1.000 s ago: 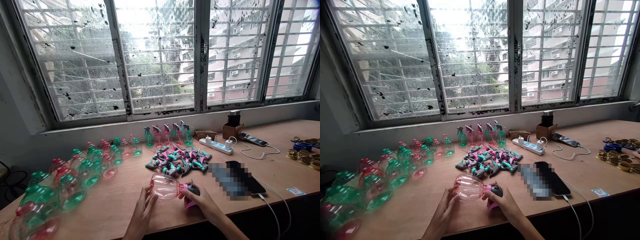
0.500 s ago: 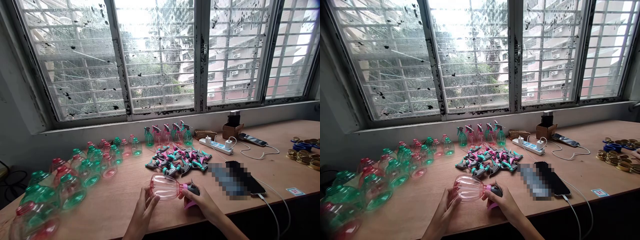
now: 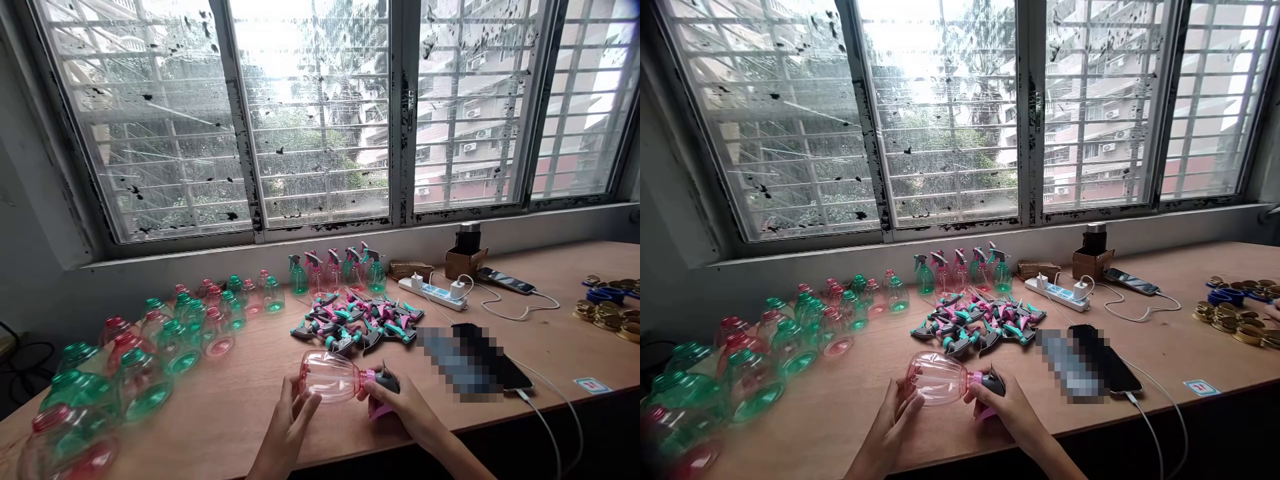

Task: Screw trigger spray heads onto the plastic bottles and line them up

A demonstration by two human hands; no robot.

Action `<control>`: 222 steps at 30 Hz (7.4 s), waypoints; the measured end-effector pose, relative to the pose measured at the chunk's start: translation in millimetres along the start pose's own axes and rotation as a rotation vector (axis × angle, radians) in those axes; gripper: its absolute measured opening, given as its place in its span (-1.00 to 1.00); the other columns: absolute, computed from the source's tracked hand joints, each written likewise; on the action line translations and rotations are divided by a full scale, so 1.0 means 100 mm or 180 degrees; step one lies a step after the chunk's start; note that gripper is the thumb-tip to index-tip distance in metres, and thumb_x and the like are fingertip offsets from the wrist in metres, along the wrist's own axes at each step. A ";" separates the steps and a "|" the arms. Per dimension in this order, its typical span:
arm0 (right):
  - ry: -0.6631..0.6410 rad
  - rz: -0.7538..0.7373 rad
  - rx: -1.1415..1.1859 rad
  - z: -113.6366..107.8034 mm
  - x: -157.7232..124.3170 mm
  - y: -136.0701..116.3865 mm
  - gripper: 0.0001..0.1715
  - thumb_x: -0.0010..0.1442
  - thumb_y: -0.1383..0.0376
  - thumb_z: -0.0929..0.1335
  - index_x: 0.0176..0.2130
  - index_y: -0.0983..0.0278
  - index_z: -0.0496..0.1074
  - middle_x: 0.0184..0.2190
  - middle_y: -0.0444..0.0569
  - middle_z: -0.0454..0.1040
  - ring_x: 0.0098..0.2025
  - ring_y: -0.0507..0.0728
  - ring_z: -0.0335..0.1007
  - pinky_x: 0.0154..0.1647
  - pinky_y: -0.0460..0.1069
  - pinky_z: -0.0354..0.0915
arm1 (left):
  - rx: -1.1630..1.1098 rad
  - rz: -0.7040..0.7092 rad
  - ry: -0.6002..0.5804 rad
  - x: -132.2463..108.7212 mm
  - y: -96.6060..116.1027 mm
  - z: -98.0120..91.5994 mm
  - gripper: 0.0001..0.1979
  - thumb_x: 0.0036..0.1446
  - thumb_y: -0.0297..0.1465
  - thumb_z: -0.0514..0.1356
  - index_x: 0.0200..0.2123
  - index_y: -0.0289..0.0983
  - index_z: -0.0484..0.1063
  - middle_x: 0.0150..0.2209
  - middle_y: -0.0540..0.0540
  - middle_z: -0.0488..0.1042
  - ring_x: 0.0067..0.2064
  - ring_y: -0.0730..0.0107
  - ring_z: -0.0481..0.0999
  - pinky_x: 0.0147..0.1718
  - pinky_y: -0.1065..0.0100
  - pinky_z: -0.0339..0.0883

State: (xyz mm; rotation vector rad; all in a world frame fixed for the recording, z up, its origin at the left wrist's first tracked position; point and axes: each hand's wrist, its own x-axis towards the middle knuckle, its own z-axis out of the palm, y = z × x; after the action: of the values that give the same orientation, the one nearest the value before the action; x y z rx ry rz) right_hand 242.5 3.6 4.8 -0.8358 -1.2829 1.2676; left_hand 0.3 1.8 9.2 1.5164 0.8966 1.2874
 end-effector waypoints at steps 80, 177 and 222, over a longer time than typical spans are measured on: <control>-0.0055 -0.0030 0.0090 0.00 0.01 0.04 -0.50 0.10 -0.03 0.53 -0.20 0.31 0.45 -0.43 -0.05 0.61 -0.52 0.07 0.47 -0.47 -0.06 0.36 | -0.0009 -0.0098 -0.0013 0.00 -0.04 -0.03 -0.55 0.19 -0.05 0.31 -0.03 -0.21 0.36 0.17 -0.27 0.47 0.24 -0.13 0.42 0.17 0.05 0.36; -0.0013 -0.0039 0.0115 0.03 0.02 0.05 -0.44 0.06 -0.11 0.52 -0.24 0.28 0.44 -0.44 -0.04 0.61 -0.54 0.08 0.46 -0.52 -0.05 0.36 | 0.0179 -0.0151 0.0291 0.00 0.01 -0.03 -0.55 0.12 -0.01 0.33 -0.09 -0.20 0.43 0.19 -0.26 0.45 0.21 -0.11 0.46 0.20 0.01 0.35; -0.0021 -0.0049 0.0242 0.00 0.04 0.11 -0.50 0.10 -0.02 0.53 -0.21 0.30 0.44 -0.43 -0.03 0.61 -0.53 0.06 0.47 -0.50 -0.07 0.39 | 0.0122 -0.0097 0.0116 0.02 -0.08 -0.07 -0.56 0.18 -0.04 0.31 -0.05 -0.22 0.40 0.21 -0.28 0.43 0.23 -0.10 0.44 0.19 0.06 0.36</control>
State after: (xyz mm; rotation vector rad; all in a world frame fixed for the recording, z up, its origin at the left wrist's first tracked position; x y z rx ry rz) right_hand 240.1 9.4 -5.0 -0.7670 -1.2366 1.2998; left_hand -6.1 7.5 2.4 1.5075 0.9693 1.2862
